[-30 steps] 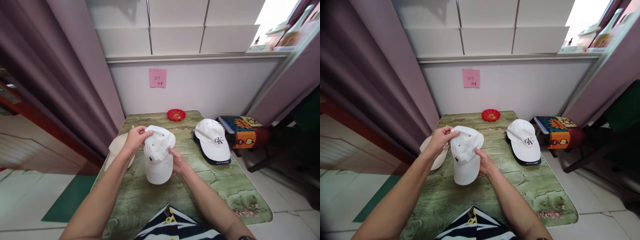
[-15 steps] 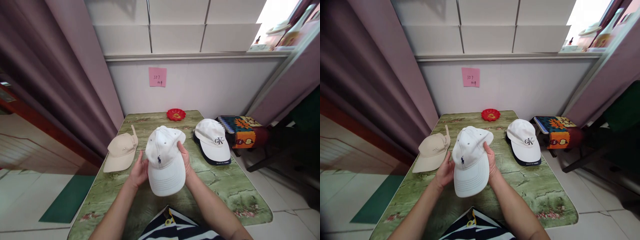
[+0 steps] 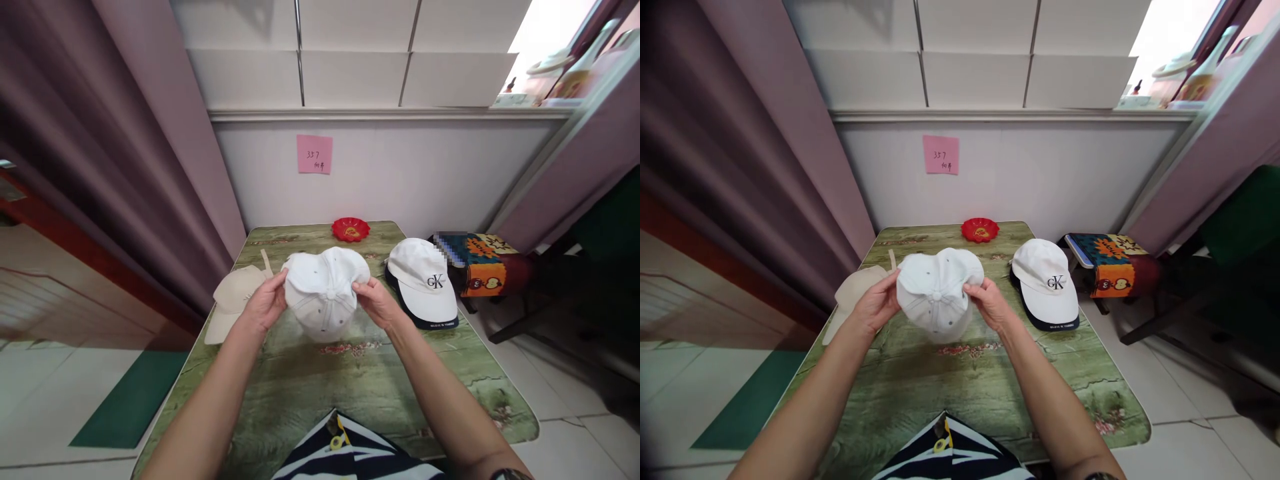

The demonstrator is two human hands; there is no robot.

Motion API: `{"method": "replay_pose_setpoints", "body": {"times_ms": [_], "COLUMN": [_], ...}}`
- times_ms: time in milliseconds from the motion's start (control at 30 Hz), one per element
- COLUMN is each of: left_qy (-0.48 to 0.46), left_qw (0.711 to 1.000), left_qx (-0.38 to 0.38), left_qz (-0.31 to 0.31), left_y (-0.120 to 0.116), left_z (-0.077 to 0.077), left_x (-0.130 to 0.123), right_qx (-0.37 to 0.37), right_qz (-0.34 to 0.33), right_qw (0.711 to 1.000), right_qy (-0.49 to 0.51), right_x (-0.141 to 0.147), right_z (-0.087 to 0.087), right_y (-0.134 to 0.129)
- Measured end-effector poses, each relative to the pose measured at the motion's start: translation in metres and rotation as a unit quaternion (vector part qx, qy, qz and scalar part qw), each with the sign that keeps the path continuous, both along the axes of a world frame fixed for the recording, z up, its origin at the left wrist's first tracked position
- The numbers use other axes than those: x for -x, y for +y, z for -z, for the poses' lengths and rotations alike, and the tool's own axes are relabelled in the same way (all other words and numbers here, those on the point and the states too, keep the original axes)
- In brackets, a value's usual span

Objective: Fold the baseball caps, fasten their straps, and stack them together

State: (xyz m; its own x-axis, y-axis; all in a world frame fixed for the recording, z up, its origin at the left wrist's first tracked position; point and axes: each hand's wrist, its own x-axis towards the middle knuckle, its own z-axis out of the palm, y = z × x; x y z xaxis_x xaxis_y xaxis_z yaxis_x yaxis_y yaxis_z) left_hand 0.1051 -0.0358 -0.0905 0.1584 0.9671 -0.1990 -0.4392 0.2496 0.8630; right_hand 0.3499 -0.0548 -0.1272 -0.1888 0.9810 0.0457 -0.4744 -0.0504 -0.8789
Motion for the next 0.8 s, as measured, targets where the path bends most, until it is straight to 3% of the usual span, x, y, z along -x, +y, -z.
{"method": "replay_pose_setpoints", "body": {"times_ms": [133,233,333,467,533,600,667,800], "left_qy": [0.082,0.209,0.355,0.485,0.517,0.534,0.544,0.553], "left_qw": [0.985,0.948,0.893,0.829,0.807,0.791,0.782,0.766], "left_qx": [-0.149,-0.240,-0.271,-0.257,-0.264,-0.276,-0.283,-0.318], "left_qz": [0.006,0.018,0.058,0.103,0.112,0.114,0.114,0.077], "left_y": [0.012,0.014,0.011,0.001,-0.005,-0.009,-0.011,-0.014], "left_z": [-0.027,-0.023,0.007,0.059,0.078,0.088,0.090,0.078], "left_x": [-0.005,-0.004,0.001,0.010,0.014,0.017,0.018,0.012], "right_qx": [-0.104,-0.184,-0.213,-0.209,-0.209,-0.214,-0.228,-0.250], "right_qz": [0.106,0.173,0.199,0.129,0.104,0.111,0.138,0.193], "right_qw": [0.980,0.933,0.870,0.785,0.757,0.748,0.759,0.825], "right_qy": [-0.129,-0.258,-0.397,-0.569,-0.610,-0.618,-0.595,-0.468], "right_x": [-0.013,-0.024,-0.031,-0.038,-0.041,-0.042,-0.039,-0.016], "right_z": [-0.008,0.004,0.032,0.072,0.083,0.083,0.070,0.026], "right_y": [0.017,0.023,0.020,0.008,0.003,-0.001,-0.004,-0.013]}}
